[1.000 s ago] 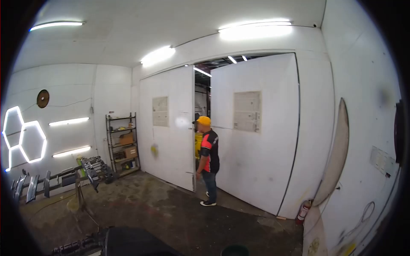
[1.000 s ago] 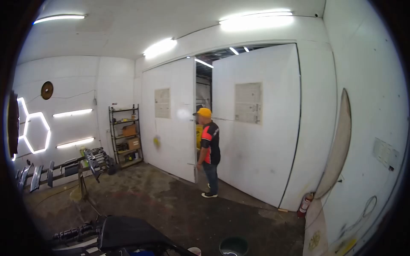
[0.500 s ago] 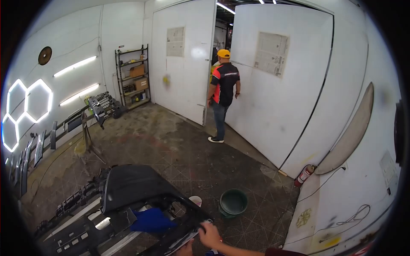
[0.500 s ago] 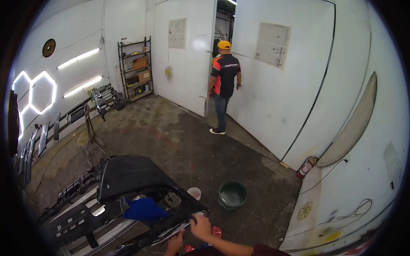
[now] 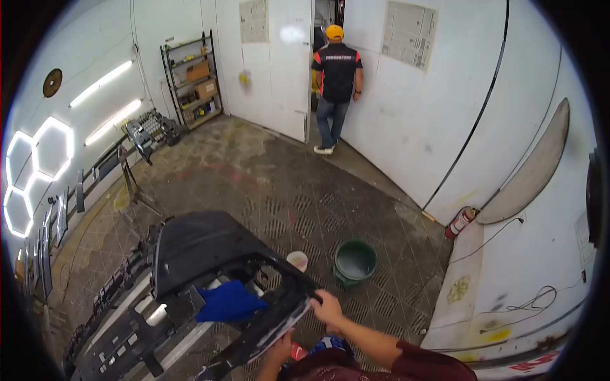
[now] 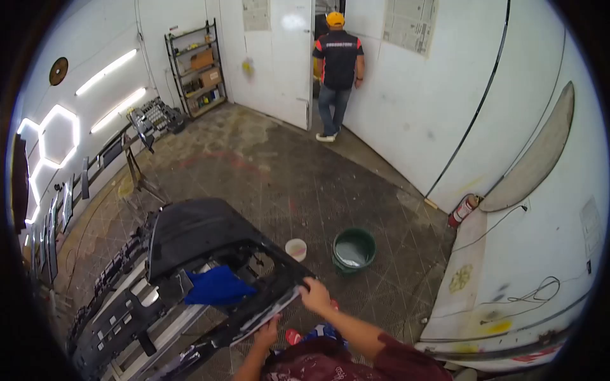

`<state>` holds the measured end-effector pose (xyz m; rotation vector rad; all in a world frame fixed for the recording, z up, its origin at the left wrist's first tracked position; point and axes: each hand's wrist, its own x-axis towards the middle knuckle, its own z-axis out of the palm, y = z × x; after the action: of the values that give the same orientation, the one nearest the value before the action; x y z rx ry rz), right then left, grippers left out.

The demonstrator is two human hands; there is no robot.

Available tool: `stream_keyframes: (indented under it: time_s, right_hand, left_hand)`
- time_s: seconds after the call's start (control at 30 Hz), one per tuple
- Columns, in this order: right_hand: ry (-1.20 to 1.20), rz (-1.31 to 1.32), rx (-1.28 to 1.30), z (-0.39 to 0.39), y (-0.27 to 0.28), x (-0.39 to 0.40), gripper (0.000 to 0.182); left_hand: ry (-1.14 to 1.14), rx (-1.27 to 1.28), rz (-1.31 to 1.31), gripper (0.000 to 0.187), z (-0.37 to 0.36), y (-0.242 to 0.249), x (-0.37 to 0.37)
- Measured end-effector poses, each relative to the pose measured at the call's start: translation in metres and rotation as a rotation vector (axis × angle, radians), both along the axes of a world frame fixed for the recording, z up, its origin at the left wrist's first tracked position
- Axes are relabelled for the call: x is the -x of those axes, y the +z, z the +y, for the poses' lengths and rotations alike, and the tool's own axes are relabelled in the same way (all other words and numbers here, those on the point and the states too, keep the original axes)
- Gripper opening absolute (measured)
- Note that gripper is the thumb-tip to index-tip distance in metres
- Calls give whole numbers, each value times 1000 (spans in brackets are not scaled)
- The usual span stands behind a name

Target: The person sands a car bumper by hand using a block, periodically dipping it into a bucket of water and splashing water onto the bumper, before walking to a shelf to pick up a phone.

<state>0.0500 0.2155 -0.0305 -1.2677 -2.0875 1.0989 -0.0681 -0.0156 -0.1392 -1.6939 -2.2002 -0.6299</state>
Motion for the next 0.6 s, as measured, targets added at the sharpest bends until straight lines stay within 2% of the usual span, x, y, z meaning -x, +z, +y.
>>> stream_keyframes:
  time_s: [0.03, 0.1, 0.13, 0.17, 0.2, 0.23, 0.27, 0.3, 0.33, 0.37, 0.43, 0.5, 0.57, 0.6]
  right_hand:
    - [0, -13, 15, -9, 3, -5, 37]
    - [108, 32, -175, -36, 33, 5, 38]
    - [211, 84, -149, -64, 53, 3, 41]
    - [289, 35, -87, -88, 96, -1, 41]
    - [298, 167, -164, -87, 80, -2, 38]
    - [257, 133, -224, -68, 66, -1, 35]
    - [152, -54, -160, -44, 50, -1, 30]
    - [54, -55, 46, -15, 45, 3, 31]
    - [-40, 1, 102, 2, 2, 7, 34]
    - [-49, 42, -133, -7, -3, 9, 34]
    - [99, 76, -232, -61, 57, 19, 31]
    - [233, 104, -242, -102, 101, 16, 32]
    - [242, 117, -305, -64, 65, 14, 30]
    - [135, 61, -204, -33, 35, 12, 29]
  left_hand:
    - [0, 15, -13, 38, -2, 7, -4]
    - [-28, 37, -359, 40, 6, 26, 2]
    - [-58, 139, 266, 44, 0, 15, 10]
    - [-31, 56, 206, 45, 1, 8, 6]
    - [-6, -10, 138, 46, -1, 6, 2]
    - [-24, -6, 127, 48, -1, 19, 2]
    - [20, 292, -322, 48, -4, 55, -7]
    - [76, 313, -241, 47, -4, 62, -15]
    - [116, 449, -465, 45, 2, 84, -14]
    - [0, 86, -169, 40, 2, 68, -6]
    - [-5, 30, -592, 49, 9, 56, 2]
    - [67, 23, -625, 46, 5, 40, -13]
    - [105, 17, -645, 44, -5, 37, -6]
    - [59, 70, -631, 39, -3, 49, -5]
